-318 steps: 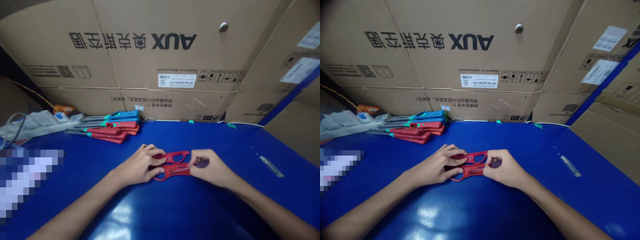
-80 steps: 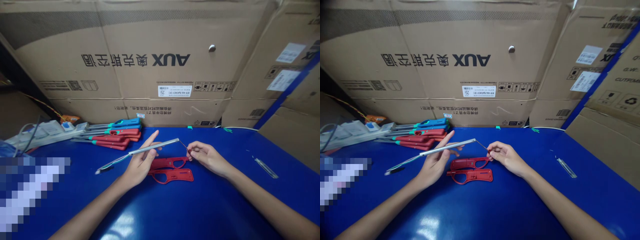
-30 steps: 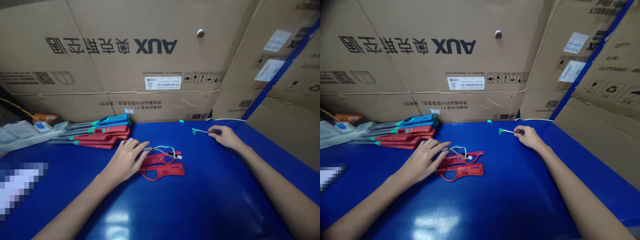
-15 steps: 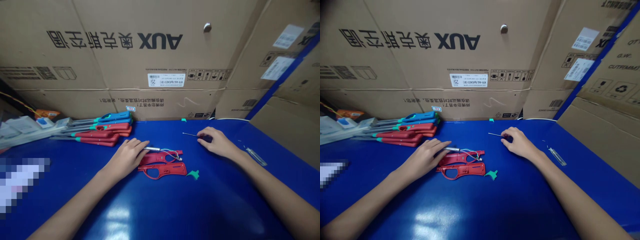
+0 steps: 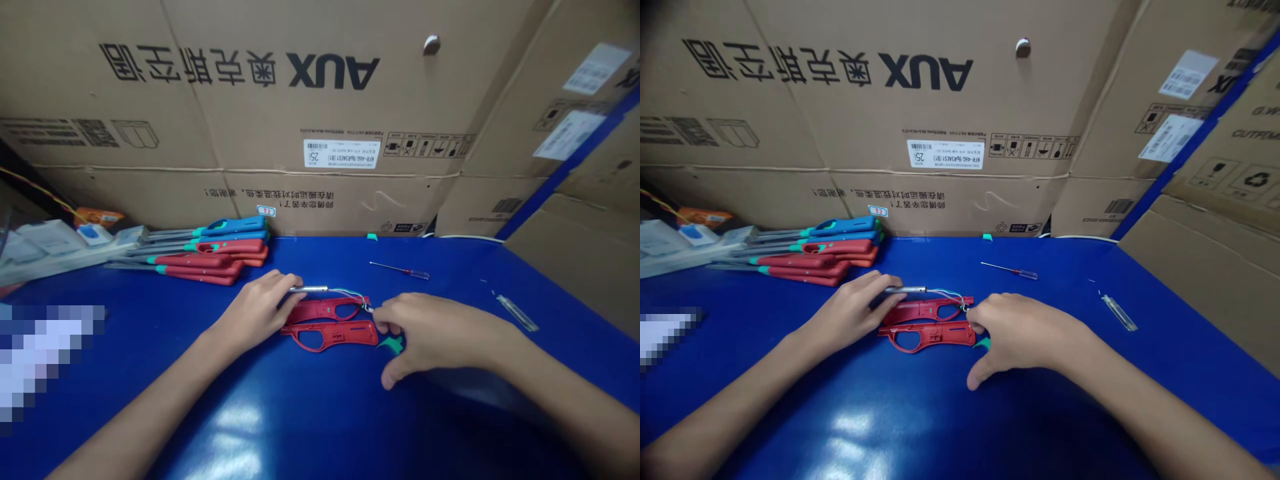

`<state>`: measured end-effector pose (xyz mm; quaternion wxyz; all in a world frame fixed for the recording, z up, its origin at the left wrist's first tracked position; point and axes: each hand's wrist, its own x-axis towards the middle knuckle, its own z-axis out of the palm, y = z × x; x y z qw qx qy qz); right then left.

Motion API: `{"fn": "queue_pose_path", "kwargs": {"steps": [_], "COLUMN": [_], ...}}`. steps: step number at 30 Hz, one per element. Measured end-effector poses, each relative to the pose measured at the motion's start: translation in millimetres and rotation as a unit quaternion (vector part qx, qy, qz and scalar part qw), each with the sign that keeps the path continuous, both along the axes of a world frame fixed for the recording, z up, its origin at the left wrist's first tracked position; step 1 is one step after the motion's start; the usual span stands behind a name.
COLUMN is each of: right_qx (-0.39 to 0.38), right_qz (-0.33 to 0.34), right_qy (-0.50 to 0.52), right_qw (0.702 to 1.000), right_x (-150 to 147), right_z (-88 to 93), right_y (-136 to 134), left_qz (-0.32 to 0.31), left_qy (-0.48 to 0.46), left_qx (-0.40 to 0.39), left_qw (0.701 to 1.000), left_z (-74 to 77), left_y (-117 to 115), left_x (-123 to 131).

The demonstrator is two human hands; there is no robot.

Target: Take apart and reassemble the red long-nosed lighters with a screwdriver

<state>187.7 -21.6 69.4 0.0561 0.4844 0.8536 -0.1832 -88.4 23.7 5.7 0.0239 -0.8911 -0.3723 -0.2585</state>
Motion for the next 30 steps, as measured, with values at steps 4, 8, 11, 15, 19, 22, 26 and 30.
{"fn": "queue_pose_path", "kwargs": {"steps": [4,8,11,15,19,22,26,30], "right_qx": [-0.029,-0.058,-0.057,-0.015,0.092,0.183,0.151,0.098], "right_qz": [-0.032,-0.021,-0.006,-0.006,-0.044,-0.078,-0.112,-0.142], "right_qy": [0.005,0.067,0.098,0.181,0.277,0.340,0.406,0.400], "right_qw": [0.999,0.996,0.994,0.983,0.955,0.919,0.894,0.900], "right_x": [1.4,17.3,27.0,27.8,22.8,19.6,15.8,14.8], "right_z": [-9.7,-20.8,-25.0,-27.5,-31.8,-38.3,-50.1,-55.1], "right_y": [4.9,6.7,8.0,12.4,17.9,19.7,18.7,17.1], "left_qz": [-0.021,-0.034,-0.037,-0.041,-0.055,-0.073,-0.082,-0.074], "left_qy": [-0.004,0.000,0.012,0.016,0.025,0.034,0.034,0.028], "left_qx": [0.014,0.016,0.019,0.021,0.022,0.036,0.038,0.030], "left_qw": [1.000,0.999,0.999,0.999,0.998,0.996,0.995,0.996], "left_z": [5.2,9.7,10.8,11.1,13.1,15.2,16.1,15.8], "left_y": [-4.4,-6.9,-6.6,-6.3,-7.1,-7.2,-7.4,-9.2], "left_x": [1.5,2.0,1.5,0.7,0.9,1.3,0.4,-1.2]}}
